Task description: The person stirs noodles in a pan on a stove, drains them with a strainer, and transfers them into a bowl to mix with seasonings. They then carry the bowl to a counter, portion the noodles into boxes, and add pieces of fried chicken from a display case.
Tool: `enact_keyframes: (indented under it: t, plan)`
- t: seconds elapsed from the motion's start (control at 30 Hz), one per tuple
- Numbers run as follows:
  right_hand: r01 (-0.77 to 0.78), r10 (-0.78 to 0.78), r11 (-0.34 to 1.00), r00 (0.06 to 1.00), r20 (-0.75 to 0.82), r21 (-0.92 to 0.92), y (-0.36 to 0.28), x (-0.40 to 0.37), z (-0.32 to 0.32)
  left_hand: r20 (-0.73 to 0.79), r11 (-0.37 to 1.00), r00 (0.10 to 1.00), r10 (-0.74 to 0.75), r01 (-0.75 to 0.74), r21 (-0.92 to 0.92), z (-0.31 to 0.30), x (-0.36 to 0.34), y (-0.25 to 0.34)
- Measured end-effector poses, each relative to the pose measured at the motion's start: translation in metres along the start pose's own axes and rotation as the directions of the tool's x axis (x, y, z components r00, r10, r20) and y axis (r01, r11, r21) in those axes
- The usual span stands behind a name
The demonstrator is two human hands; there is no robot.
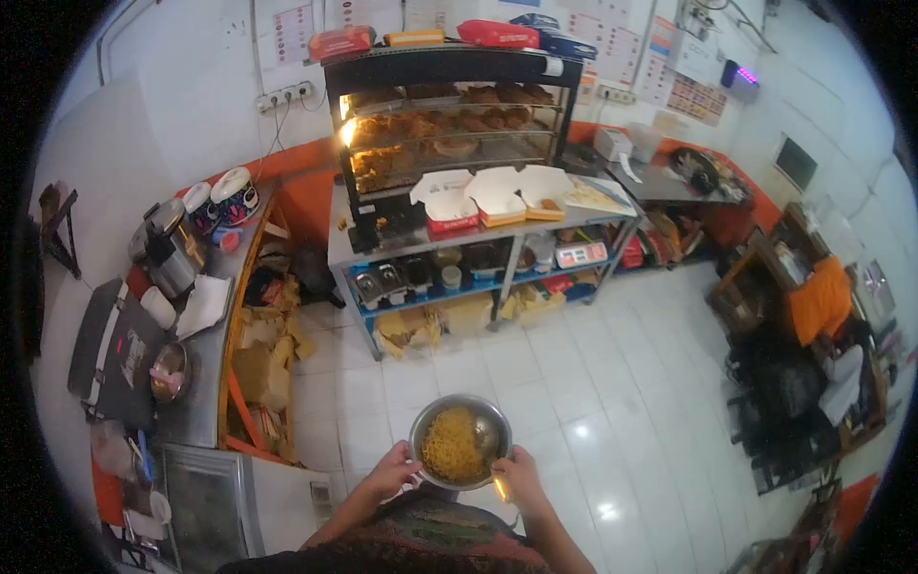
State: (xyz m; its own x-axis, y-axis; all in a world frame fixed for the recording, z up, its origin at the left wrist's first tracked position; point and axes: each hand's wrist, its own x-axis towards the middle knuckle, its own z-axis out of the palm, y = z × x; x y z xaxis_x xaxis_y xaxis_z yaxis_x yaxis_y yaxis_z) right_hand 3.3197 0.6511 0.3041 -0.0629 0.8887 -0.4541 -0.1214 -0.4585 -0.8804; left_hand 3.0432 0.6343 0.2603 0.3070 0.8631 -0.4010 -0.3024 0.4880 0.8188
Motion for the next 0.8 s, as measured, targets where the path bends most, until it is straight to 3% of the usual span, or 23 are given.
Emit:
enact_keyframes:
  t: [0.13,0.27,0.37,0.4,0.5,0.6,0.7,0.8]
  plan:
    - [0.056,-0.049,0.993,0.996,0.074,-0.107,0.001,0.128,0.014,-0.055,0.984,0.997,0.060,-0.050,0.170,-0.050,0.087,0.049]
    - [0.073,-0.065,0.952,0.997,0.036,-0.298,-0.064,0.212,0.040,-0.091,0.996,0.995,0.048,-0.041,0.082,-0.087,0.175,0.105]
    - [-0.137,0.144,0.977,0.989,0.033,-0.163,-0.126,0.260,0.071,-0.126,0.983,0.987,0.096,-0.075,0.167,-0.103,0.227,0.155]
    - [-0.149,0.156,0.986,0.983,0.098,-0.070,-0.137,0.281,0.076,-0.160,0.979,0.982,0.103,-0.072,0.189,-0.108,0.240,0.171]
    - [0.054,-0.018,0.975,0.985,0.169,-0.215,-0.149,0.360,0.087,-0.231,0.967,0.961,0.155,-0.099,0.234,-0.126,0.284,0.208]
    - [0.177,-0.144,0.976,0.962,0.233,-0.126,-0.186,0.426,0.117,-0.290,0.961,0.931,0.224,-0.161,0.226,-0.152,0.328,0.235]
    - [0.236,-0.150,0.924,0.948,0.281,-0.301,-0.236,0.485,0.145,-0.353,0.956,0.895,0.272,-0.208,0.208,-0.173,0.372,0.271]
    - [0.160,-0.071,0.966,0.921,0.383,-0.205,-0.258,0.554,0.170,-0.381,0.950,0.872,0.307,-0.258,0.174,-0.204,0.412,0.295]
